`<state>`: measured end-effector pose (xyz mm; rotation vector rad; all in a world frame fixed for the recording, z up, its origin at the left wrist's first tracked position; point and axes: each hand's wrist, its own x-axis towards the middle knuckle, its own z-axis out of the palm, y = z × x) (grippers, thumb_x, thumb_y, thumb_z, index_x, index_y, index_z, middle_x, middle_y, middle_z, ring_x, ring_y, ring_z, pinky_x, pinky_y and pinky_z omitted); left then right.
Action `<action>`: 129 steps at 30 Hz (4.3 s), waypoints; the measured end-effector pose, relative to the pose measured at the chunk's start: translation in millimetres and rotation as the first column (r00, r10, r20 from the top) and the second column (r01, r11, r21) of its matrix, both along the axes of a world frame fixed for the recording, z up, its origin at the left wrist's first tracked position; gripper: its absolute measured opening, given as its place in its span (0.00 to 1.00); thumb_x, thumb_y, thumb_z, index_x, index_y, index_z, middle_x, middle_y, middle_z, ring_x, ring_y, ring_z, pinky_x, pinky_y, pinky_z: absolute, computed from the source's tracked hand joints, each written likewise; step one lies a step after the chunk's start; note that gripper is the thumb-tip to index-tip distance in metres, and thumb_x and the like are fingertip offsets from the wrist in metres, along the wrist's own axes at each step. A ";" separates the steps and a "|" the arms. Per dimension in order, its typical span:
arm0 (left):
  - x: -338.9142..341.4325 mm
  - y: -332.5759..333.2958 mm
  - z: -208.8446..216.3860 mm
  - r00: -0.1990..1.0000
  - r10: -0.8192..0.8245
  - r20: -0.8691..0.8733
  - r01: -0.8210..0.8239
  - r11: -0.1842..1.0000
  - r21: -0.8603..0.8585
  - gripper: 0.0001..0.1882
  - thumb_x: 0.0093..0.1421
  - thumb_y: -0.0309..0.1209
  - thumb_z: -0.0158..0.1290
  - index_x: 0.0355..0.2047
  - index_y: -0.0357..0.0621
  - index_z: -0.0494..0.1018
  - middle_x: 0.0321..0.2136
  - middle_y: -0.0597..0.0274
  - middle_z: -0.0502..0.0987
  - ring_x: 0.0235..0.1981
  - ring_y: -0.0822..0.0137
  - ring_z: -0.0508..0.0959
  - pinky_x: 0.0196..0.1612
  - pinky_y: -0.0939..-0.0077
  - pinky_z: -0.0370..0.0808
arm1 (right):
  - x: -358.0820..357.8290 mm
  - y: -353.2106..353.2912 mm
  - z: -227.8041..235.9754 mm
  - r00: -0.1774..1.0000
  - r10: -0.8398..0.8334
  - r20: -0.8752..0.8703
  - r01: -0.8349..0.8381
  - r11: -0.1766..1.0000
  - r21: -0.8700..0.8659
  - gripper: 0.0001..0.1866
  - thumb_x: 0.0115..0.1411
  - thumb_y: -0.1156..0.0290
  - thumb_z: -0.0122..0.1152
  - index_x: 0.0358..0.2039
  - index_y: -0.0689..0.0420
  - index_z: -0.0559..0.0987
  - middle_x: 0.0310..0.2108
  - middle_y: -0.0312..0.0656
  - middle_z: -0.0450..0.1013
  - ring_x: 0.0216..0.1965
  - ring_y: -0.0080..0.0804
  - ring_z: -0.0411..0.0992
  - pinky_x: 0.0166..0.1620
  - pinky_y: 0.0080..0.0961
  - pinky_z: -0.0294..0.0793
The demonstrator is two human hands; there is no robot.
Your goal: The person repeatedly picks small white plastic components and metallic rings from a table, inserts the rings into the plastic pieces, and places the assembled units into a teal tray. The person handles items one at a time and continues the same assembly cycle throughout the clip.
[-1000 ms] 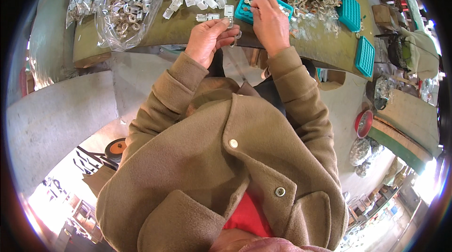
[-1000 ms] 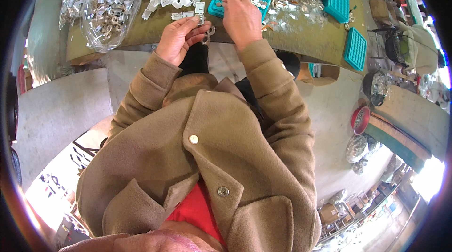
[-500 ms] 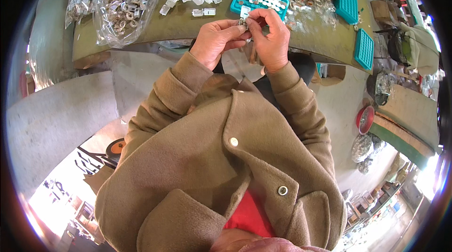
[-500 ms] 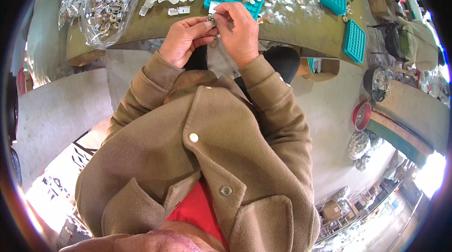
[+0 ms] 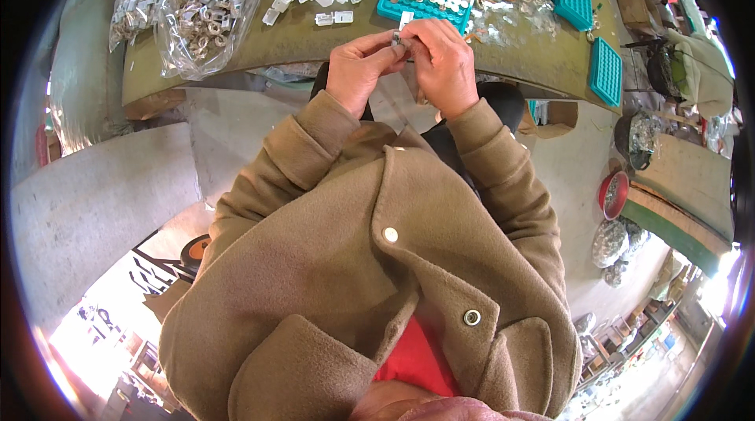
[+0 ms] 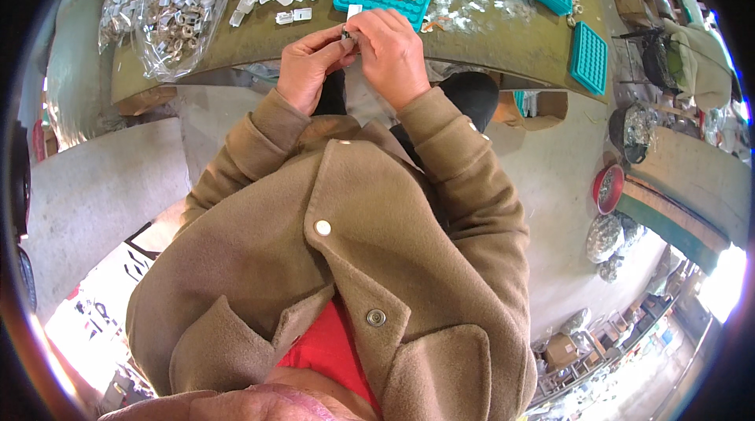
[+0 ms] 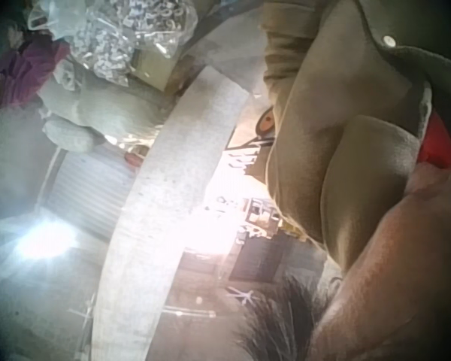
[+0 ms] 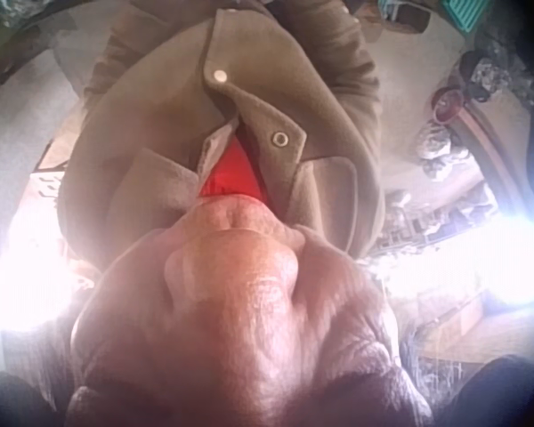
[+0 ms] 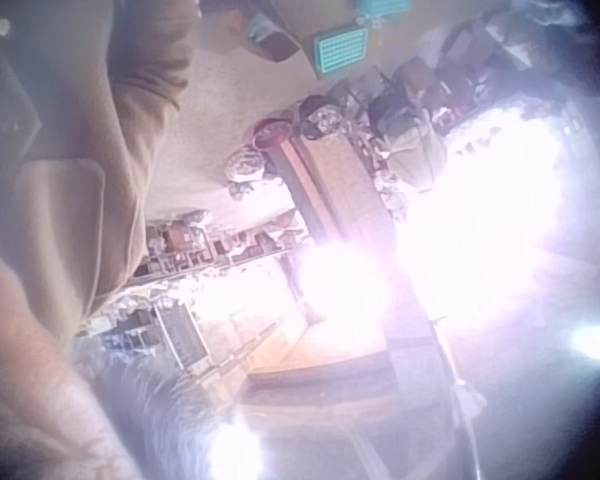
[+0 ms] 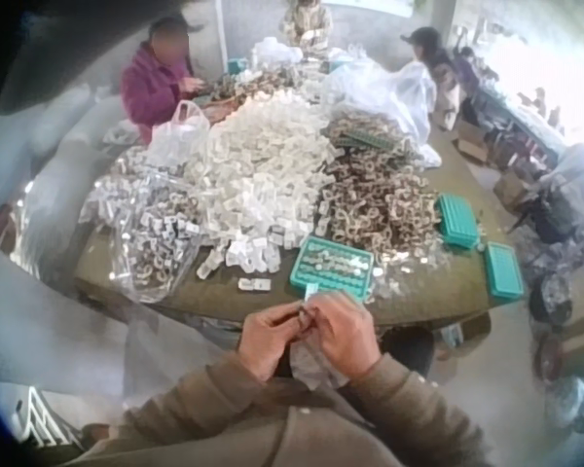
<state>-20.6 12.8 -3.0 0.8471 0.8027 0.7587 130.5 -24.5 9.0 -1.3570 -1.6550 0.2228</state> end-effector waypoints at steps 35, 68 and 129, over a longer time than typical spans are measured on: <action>6.5 -0.7 -10.2 0.815 -0.025 0.579 0.418 0.718 -0.557 0.11 0.66 0.33 0.53 0.46 0.45 0.70 0.38 0.65 0.73 0.23 0.86 0.68 0.16 0.94 0.60 | 23.7 -13.4 -9.6 0.282 -0.114 -0.953 -0.514 0.821 -0.250 0.15 0.64 0.75 0.53 0.47 0.69 0.77 0.44 0.52 0.77 0.44 0.34 0.77 0.53 0.30 0.75; 46.8 -23.0 -4.9 0.907 -0.356 -0.223 0.397 0.900 0.180 0.14 0.66 0.32 0.52 0.45 0.32 0.76 0.34 0.59 0.81 0.35 0.77 0.78 0.42 0.81 0.72 | 84.8 -76.7 -47.1 0.805 -0.439 0.398 0.460 0.887 0.048 0.18 0.52 0.59 0.67 0.45 0.45 0.81 0.55 0.35 0.70 0.60 0.41 0.63 0.63 0.43 0.55; 30.7 -13.6 -10.0 0.927 -0.357 0.116 0.371 0.828 -0.420 0.13 0.67 0.40 0.52 0.40 0.43 0.74 0.29 0.69 0.76 0.17 0.86 0.61 0.30 0.85 0.69 | 35.5 -65.5 -31.1 0.817 -0.204 -0.539 -0.022 0.924 -0.383 0.03 0.61 0.78 0.57 0.35 0.61 0.78 0.24 0.29 0.71 0.24 0.12 0.62 0.27 0.14 0.63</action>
